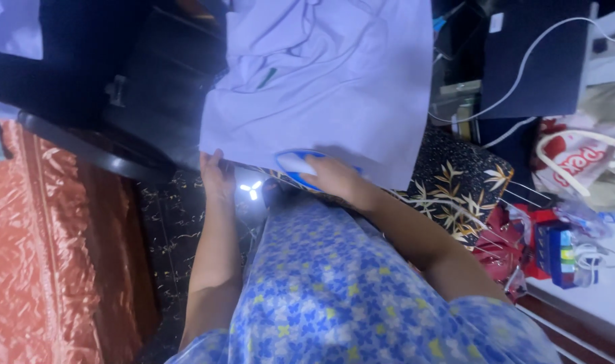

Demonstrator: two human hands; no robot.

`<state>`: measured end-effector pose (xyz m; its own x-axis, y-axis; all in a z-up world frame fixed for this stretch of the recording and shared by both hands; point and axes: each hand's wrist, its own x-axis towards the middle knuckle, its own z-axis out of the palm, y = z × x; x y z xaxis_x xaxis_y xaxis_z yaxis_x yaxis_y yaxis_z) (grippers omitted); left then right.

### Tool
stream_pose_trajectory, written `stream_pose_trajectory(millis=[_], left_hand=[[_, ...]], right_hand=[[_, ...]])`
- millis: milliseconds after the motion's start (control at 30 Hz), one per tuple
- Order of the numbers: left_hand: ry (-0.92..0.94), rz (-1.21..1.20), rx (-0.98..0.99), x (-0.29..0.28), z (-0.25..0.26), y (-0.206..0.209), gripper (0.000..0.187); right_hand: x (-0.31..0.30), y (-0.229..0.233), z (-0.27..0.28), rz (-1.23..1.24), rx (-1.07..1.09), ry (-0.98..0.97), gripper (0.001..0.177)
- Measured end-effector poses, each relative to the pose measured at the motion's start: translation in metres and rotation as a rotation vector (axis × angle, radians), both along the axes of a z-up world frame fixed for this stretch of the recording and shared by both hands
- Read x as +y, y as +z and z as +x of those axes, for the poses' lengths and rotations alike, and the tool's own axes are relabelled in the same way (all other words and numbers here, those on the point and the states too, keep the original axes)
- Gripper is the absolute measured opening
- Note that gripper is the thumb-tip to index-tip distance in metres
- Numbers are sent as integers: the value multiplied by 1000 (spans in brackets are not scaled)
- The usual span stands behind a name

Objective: The person irons a white shirt on an ironing board and then places it on a hanger.

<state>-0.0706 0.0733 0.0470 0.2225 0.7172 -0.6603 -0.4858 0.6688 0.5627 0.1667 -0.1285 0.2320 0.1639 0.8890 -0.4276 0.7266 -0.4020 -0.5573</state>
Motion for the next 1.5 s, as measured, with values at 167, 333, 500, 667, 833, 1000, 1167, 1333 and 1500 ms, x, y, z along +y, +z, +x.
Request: stream_pose_trajectory(millis=[167,333,500,667,833,1000,1167,1333,1500], left_hand=[[2,24,54,4,-9,-25,62],[8,-40,93,5,-8,-21,57],[-26,-38,77,7,-16,-34,50],[-33,9,100,-6,-17,-47,36],[-229,118,336,-30,8,6,39],[-304,292,490,-56,32,-27,69],[-447,458,653,-57,39,-60,84],[-556,280,674,-44,43,-73,76],[-579,221,710,-45,49,-35,71]], right_hand=[[69,-24,-43,97,-10,72,39],[70,-20,-48,93,-26,30,37],[-11,-6,6,-7,-22,-83,41],[-30,4,16,-122,-42,-92,44],[27,-11,-30,46,-55,-108,38],[34,-23,-27,2,-84,-122,40],[-14,-7,48,-137,-129,-310,49],[-57,-7,173,-39,-296,-777,62],[-73,-16,209,-65,-184,-870,61]])
